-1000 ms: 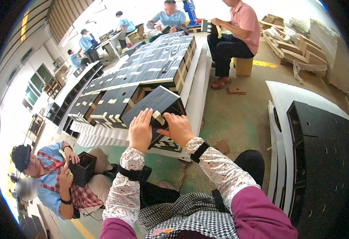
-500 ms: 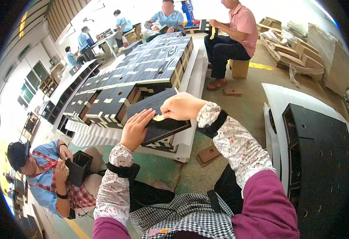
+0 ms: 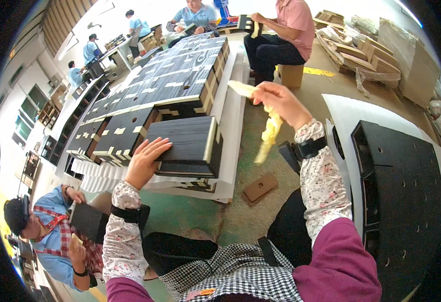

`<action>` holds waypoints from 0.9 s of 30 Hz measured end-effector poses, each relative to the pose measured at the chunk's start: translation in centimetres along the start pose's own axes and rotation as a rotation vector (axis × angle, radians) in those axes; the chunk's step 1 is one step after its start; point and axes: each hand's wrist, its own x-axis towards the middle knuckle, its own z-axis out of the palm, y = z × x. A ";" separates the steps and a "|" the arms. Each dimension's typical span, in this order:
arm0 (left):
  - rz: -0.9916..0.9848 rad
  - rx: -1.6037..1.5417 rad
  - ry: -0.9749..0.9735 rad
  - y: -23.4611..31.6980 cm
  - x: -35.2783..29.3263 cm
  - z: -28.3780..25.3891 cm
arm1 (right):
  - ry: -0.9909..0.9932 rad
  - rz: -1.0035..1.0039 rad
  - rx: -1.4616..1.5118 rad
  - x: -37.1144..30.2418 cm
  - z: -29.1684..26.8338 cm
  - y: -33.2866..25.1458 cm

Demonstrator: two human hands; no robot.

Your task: The person applies yellow tape to the edges of small, dark wooden drawer components in a workshop. They pick up each drawer, apply tape to the corners and edges, and then place the finished unit onto a stack on the table. The process is repeated for multiple drawer units.

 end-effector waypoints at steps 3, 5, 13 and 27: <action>-0.049 0.057 -0.023 -1.1 0.0 -1.0 | 0.025 0.109 -0.028 -1.6 2.7 2.6; -0.076 0.122 -0.013 -2.2 0.2 -0.7 | 0.069 0.154 0.059 -3.3 5.8 4.0; -0.199 -0.369 -0.200 2.2 3.8 -3.0 | 0.237 0.373 0.577 -5.9 13.0 11.7; -0.301 -0.072 0.235 7.5 11.1 4.6 | 0.197 0.405 0.506 -7.9 11.4 10.9</action>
